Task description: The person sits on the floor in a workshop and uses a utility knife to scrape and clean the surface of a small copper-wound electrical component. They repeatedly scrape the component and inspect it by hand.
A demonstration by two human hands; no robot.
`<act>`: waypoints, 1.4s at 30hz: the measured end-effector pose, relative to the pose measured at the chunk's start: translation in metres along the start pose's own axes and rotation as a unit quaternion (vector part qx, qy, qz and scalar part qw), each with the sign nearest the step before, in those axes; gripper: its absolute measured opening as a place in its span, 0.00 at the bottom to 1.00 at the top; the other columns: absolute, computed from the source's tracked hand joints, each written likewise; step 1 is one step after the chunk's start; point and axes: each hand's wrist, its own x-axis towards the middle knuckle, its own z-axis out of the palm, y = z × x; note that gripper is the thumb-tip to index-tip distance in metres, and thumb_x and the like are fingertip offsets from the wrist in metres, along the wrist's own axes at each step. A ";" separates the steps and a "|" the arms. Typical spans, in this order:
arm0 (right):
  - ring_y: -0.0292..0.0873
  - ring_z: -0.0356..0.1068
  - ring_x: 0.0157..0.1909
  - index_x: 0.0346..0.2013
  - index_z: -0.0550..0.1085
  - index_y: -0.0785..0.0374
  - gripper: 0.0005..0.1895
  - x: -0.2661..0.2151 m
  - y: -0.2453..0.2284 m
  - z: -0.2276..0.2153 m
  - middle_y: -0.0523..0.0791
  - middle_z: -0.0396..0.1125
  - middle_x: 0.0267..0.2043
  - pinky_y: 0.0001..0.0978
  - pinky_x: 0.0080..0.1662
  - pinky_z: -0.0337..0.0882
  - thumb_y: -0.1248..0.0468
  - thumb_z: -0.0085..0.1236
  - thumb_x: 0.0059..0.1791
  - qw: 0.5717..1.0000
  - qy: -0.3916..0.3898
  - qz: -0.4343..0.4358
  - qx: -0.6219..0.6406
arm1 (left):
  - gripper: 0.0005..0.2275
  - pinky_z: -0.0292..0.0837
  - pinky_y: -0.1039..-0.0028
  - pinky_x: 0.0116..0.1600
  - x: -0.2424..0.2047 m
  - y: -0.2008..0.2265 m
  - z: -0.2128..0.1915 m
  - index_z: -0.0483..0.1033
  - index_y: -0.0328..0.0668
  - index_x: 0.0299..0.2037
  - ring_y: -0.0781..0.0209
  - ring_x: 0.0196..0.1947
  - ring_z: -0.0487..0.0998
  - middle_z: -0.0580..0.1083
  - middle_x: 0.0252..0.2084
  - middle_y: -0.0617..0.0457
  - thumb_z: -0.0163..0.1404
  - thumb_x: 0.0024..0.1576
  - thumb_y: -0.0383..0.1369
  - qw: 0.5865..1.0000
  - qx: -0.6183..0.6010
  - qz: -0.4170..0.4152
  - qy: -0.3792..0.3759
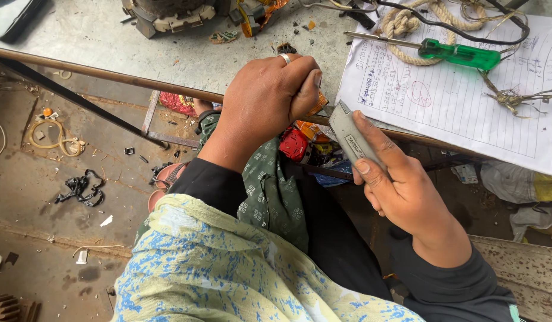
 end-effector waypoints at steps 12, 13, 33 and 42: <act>0.50 0.73 0.27 0.72 0.62 0.47 0.30 -0.007 -0.038 -0.006 0.50 0.72 0.31 0.42 0.34 0.72 0.65 0.52 0.54 0.948 0.042 -0.116 -0.292 | 0.07 0.69 0.60 0.36 -0.003 0.003 0.002 0.75 0.44 0.37 0.53 0.29 0.75 0.74 0.31 0.54 0.50 0.67 0.34 0.999 0.032 0.016 0.020; 0.54 0.72 0.27 0.72 0.62 0.46 0.31 -0.007 -0.043 -0.007 0.51 0.72 0.31 0.44 0.33 0.71 0.65 0.53 0.53 0.940 0.041 -0.102 -0.324 | 0.06 0.69 0.60 0.36 -0.004 0.003 0.001 0.75 0.44 0.38 0.52 0.30 0.75 0.74 0.31 0.54 0.50 0.66 0.34 0.999 0.030 0.022 0.022; 0.31 0.57 0.16 0.78 0.51 0.45 0.31 0.015 -0.001 0.007 0.47 0.64 0.31 0.23 0.18 0.65 0.60 0.39 0.59 0.937 -0.098 0.043 0.332 | 0.08 0.69 0.57 0.35 -0.002 -0.003 0.001 0.74 0.40 0.34 0.46 0.28 0.74 0.72 0.28 0.49 0.50 0.66 0.32 0.999 0.025 -0.009 0.046; 0.33 0.66 0.33 0.76 0.56 0.48 0.28 0.013 0.004 0.022 0.44 0.69 0.37 0.26 0.38 0.68 0.63 0.48 0.61 0.959 0.087 -0.223 -0.151 | 0.09 0.67 0.58 0.31 -0.002 -0.005 0.006 0.74 0.41 0.34 0.49 0.25 0.73 0.69 0.23 0.49 0.50 0.66 0.33 0.998 0.044 -0.028 0.041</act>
